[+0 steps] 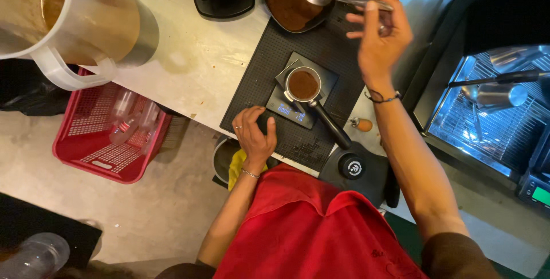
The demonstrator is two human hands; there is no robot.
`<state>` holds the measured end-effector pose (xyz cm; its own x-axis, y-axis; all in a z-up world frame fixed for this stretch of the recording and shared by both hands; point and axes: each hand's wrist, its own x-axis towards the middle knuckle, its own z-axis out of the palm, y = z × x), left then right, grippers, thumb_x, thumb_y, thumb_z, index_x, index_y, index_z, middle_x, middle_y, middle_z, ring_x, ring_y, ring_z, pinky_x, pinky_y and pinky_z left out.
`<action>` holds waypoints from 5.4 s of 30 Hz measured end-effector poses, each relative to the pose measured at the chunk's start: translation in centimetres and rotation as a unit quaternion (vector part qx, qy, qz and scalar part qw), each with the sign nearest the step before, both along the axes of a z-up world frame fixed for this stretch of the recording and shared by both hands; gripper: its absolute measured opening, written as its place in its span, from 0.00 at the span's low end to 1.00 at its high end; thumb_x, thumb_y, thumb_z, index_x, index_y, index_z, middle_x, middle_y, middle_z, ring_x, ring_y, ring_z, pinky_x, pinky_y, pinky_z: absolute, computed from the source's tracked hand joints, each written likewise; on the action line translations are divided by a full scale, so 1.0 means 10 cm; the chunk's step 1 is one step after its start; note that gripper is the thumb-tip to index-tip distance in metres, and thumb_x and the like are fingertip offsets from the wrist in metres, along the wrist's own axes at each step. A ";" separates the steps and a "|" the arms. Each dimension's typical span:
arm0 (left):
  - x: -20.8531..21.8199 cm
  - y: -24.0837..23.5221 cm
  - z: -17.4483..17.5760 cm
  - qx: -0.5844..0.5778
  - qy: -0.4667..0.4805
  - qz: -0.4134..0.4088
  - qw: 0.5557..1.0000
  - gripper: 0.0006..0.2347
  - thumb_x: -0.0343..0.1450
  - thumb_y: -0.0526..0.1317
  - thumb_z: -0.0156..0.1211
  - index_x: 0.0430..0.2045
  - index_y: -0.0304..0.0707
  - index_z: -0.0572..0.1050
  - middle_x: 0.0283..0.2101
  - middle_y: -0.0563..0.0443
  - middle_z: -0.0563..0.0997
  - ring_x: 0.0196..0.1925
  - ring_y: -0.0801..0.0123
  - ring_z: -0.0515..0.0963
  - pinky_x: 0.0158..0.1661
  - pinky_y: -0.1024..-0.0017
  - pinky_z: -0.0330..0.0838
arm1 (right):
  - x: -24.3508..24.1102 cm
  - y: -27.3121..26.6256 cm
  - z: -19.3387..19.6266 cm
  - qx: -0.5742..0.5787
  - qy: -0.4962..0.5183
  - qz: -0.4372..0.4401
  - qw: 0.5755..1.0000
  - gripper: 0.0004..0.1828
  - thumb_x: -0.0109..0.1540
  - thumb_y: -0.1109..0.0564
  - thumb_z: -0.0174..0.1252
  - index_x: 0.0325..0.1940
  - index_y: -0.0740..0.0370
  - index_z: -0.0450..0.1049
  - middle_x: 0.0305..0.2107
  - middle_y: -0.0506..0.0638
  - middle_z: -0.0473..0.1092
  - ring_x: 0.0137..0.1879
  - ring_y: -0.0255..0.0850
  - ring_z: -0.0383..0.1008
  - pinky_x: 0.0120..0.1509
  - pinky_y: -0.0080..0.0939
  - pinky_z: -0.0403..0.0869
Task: The person prepares espresso by dosing coffee grounds into a portafilter, tamping the grounds, and locking the portafilter into the espresso machine. They then brew the espresso into a metal pitcher placed on a digital scale, remove the portafilter, and wipe the machine's drip tray with a cloth.
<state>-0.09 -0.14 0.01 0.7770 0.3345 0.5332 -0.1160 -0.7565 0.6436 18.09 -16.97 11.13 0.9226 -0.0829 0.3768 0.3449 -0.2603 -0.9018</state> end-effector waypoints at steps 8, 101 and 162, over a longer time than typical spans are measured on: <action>-0.01 0.00 0.00 0.005 0.006 -0.001 1.000 0.10 0.71 0.42 0.48 0.37 0.33 0.68 0.40 0.46 0.75 0.43 0.54 0.73 0.46 0.59 0.62 | -0.73 -0.21 0.58 -0.029 0.055 0.026 0.998 0.06 0.69 0.61 0.46 0.44 0.69 0.62 0.30 0.59 0.64 0.36 0.50 0.77 0.31 0.35 0.73; 0.00 0.02 0.05 -0.012 -0.024 0.016 1.000 0.13 0.73 0.46 0.40 0.35 0.33 0.65 0.40 0.44 0.71 0.41 0.55 0.71 0.45 0.60 0.61 | 0.19 -0.04 -0.31 0.117 0.252 -0.100 0.955 0.08 0.60 0.54 0.52 0.42 0.53 0.70 0.30 0.57 0.76 0.29 0.41 0.82 0.21 0.32 0.79; -2.13 -0.92 -0.33 -0.394 0.628 -0.500 0.446 0.38 0.60 0.33 0.62 0.62 0.35 0.43 0.46 0.27 0.69 0.47 0.48 0.73 0.46 0.57 0.71 | -4.16 -0.46 -1.02 -0.107 0.529 -0.106 0.835 0.30 0.67 0.43 0.35 0.57 0.72 0.62 0.39 0.68 0.71 0.54 0.62 0.67 0.59 0.59 0.65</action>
<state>-21.39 -9.33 -3.31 0.2673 -0.8169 -0.5111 0.6858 -0.2113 0.6964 -23.55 -21.53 0.98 0.7220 -0.3225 -0.6121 -0.6896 -0.4079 -0.5984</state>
